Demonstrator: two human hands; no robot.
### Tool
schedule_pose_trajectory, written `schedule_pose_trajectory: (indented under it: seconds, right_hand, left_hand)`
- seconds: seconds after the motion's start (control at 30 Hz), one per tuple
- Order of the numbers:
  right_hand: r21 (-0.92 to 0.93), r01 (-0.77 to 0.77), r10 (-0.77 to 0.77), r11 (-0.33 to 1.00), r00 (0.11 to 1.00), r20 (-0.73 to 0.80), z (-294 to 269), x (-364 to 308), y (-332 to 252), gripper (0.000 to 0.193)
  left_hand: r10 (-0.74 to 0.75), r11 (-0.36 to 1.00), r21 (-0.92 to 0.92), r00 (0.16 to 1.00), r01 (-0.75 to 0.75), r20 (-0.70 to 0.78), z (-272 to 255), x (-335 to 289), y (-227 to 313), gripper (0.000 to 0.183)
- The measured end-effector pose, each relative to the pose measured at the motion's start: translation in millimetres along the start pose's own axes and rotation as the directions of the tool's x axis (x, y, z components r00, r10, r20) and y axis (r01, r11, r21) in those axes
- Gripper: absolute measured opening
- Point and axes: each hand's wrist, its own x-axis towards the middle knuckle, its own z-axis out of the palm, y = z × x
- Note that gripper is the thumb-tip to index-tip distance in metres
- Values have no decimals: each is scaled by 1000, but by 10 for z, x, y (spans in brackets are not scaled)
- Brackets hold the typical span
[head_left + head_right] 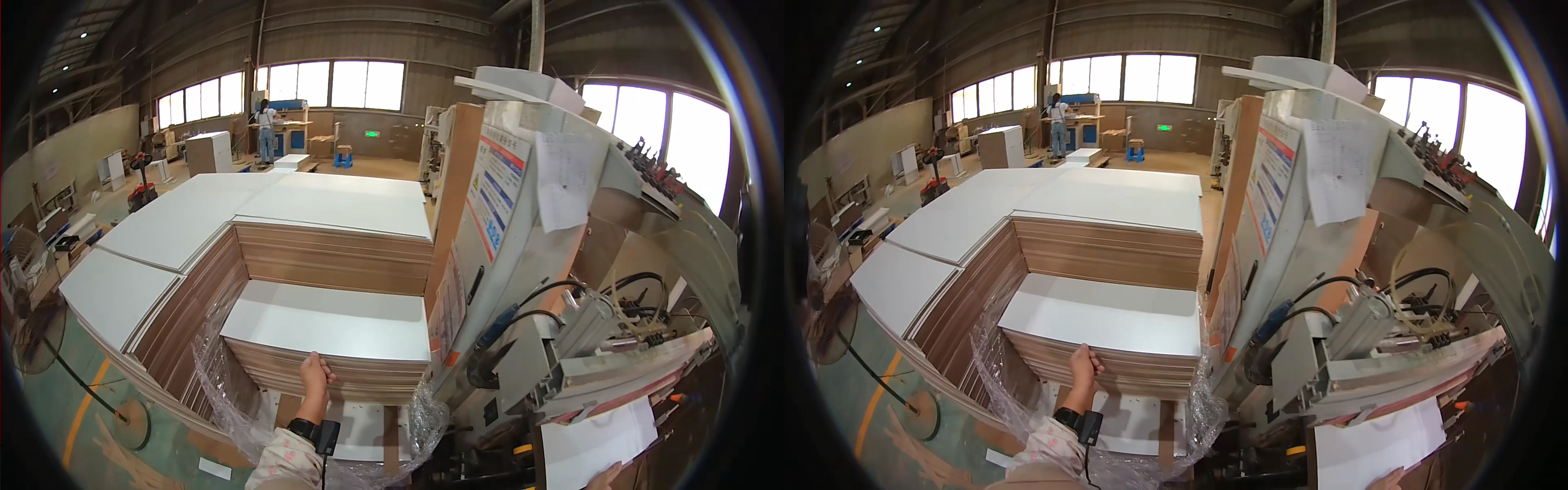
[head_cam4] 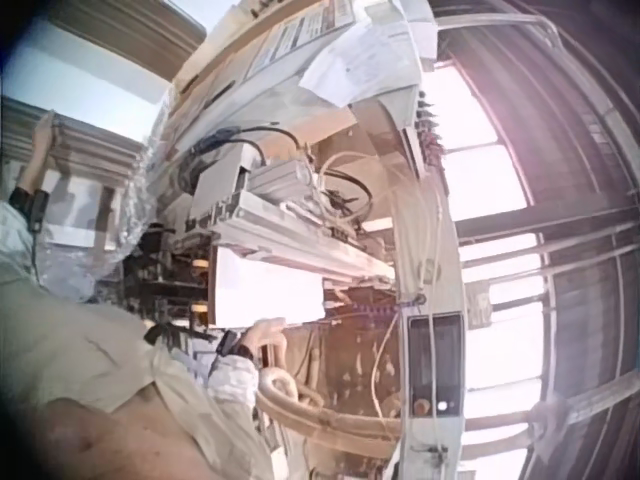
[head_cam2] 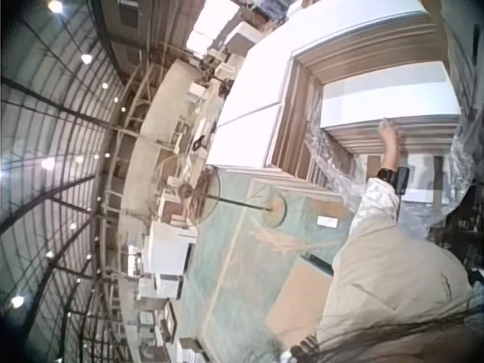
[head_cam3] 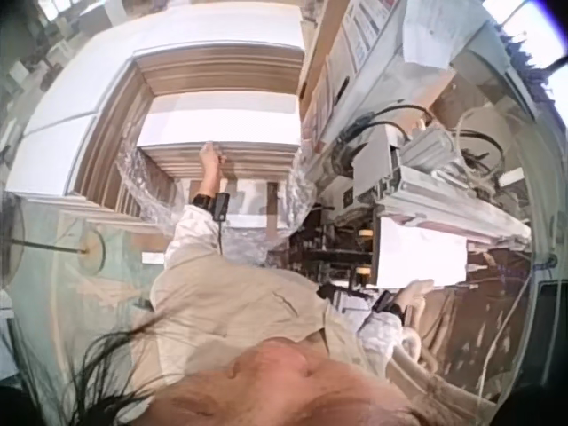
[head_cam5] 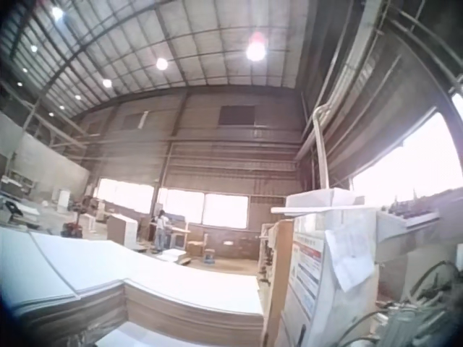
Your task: The person repeatedly picks up white rectangular panels from a stack and feeds them into a large industrial machine. They guide each panel through the machine's rollers and then retrieve it from the output side, stacking the processed panels on a nearby surface.
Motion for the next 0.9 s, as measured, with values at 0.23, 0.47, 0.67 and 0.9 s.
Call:
schedule_pose_trajectory:
  seconds: [0.23,0.47,0.67,0.9]
  right_hand:
    - [58,-26,24,998,999,42,-92,36,328,54]
    - [-1,19,-19,1000,998,61,-99,115,467,54]
    - [33,-44,41,998,997,71,-83,60,306,54]
    - [-164,132,-123,978,990,67,-89,269,620,51]
  left_hand:
    - [-348,913,334,873,234,341,164,-1376,-872,36]
    - [-758,652,731,171,200,629,382,-2775,-1457,31]
    - [-747,665,732,101,149,657,327,-3050,-1485,30]
    - [-765,644,740,172,194,620,152,-3064,-1574,28]
